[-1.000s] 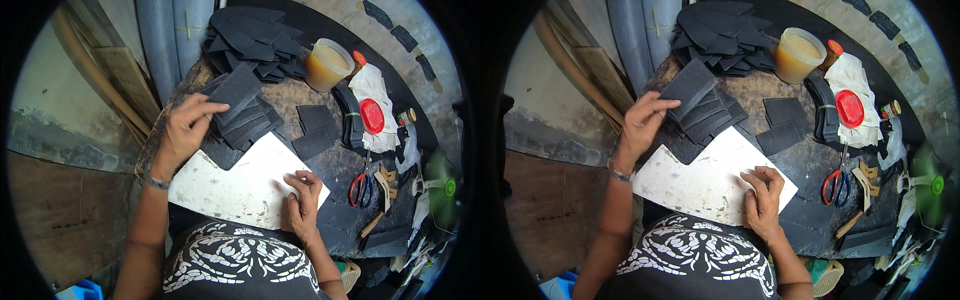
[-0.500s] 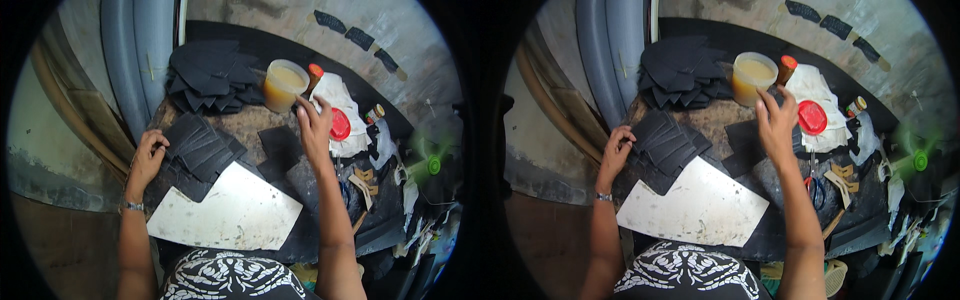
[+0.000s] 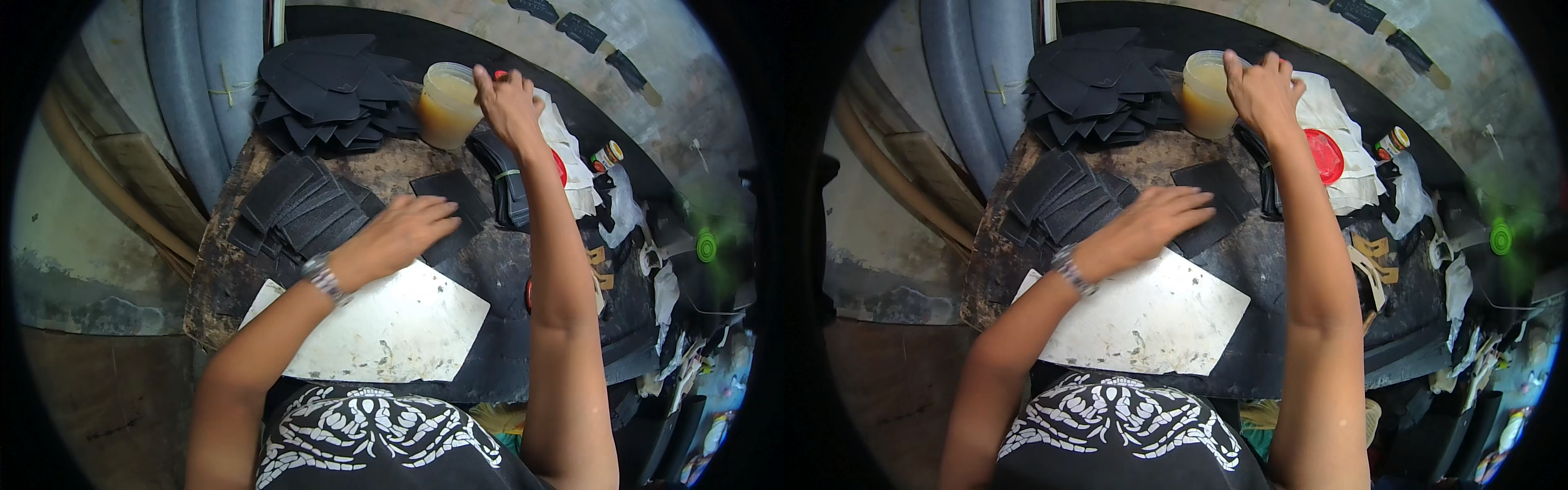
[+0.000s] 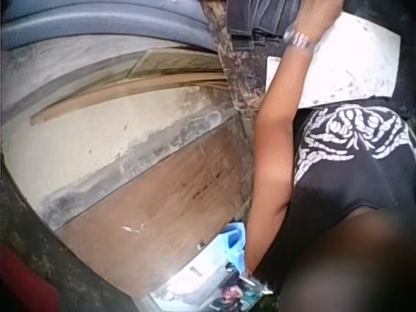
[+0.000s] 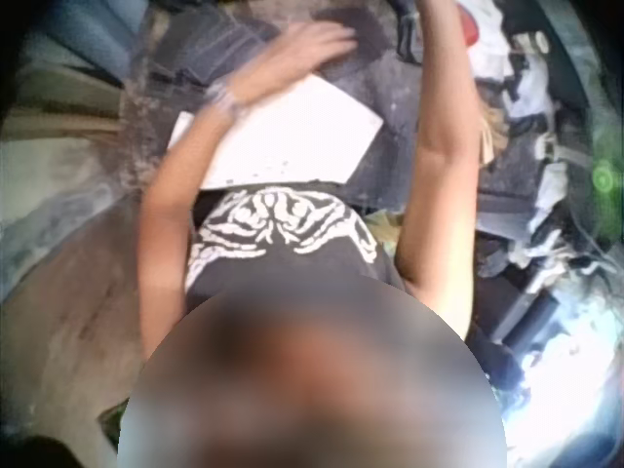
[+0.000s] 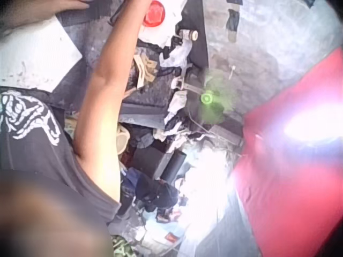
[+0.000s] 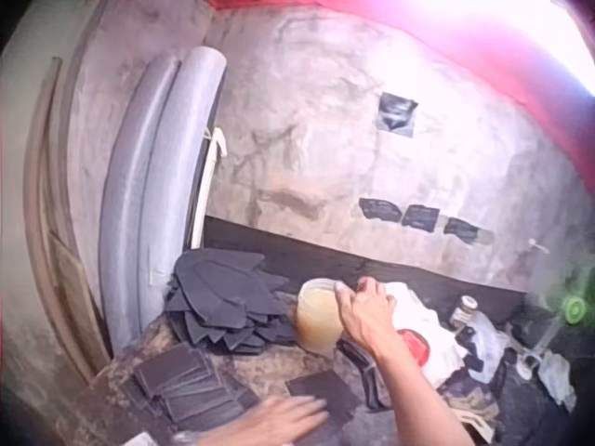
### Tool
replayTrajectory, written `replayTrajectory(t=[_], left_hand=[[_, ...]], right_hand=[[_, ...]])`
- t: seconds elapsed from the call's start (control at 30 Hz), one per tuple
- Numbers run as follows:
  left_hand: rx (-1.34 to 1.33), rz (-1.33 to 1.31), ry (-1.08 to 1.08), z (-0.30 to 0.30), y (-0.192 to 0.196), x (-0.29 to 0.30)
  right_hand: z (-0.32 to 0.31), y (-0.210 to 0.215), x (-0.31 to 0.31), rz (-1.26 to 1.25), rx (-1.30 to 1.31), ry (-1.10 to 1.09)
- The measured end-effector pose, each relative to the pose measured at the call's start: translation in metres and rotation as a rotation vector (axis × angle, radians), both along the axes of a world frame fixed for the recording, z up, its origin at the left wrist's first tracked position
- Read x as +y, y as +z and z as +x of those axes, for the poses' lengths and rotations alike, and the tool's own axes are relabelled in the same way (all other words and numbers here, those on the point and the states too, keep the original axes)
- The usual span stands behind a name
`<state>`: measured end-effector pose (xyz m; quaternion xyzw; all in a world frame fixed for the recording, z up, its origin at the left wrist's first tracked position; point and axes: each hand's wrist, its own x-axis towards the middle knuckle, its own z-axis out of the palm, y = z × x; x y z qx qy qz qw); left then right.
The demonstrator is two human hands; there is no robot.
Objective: The person uses shears to cut small rectangular pieces from a larger sheet of black rubber. They repeatedly pick up pieces, trim edges, and stack the finished pieces on the work surface. A container with a red lid is opened and closed during the process.
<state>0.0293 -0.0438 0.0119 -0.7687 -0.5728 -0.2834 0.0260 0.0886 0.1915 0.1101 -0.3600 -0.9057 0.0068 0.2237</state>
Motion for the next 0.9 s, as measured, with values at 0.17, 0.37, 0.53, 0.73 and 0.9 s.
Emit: replayTrajectory(t=[0.17, 0.37, 0.53, 0.73, 0.9], left_hand=[[0.207, 0.011, -0.156, 0.022, -0.007, 0.056], [0.061, -0.114, 0.044, 0.013, 0.024, 0.044], [-0.725, -0.517, 0.397, -0.011, 0.040, -0.032], [-0.687, -0.313, 0.494, 0.004, 0.015, -0.096], [-0.570, -0.278, 0.442, 0.002, 0.005, -0.104]], right_hand=[[0.074, 0.001, -0.043, -0.247, -0.008, 0.112], [0.146, -0.035, -0.099, -0.405, 0.501, 0.225], [0.164, -0.073, -0.146, -0.489, 0.641, 0.260], [0.153, -0.100, -0.198, -0.665, 0.360, 0.400], [0.142, -0.099, -0.205, -0.584, 0.164, 0.332]])
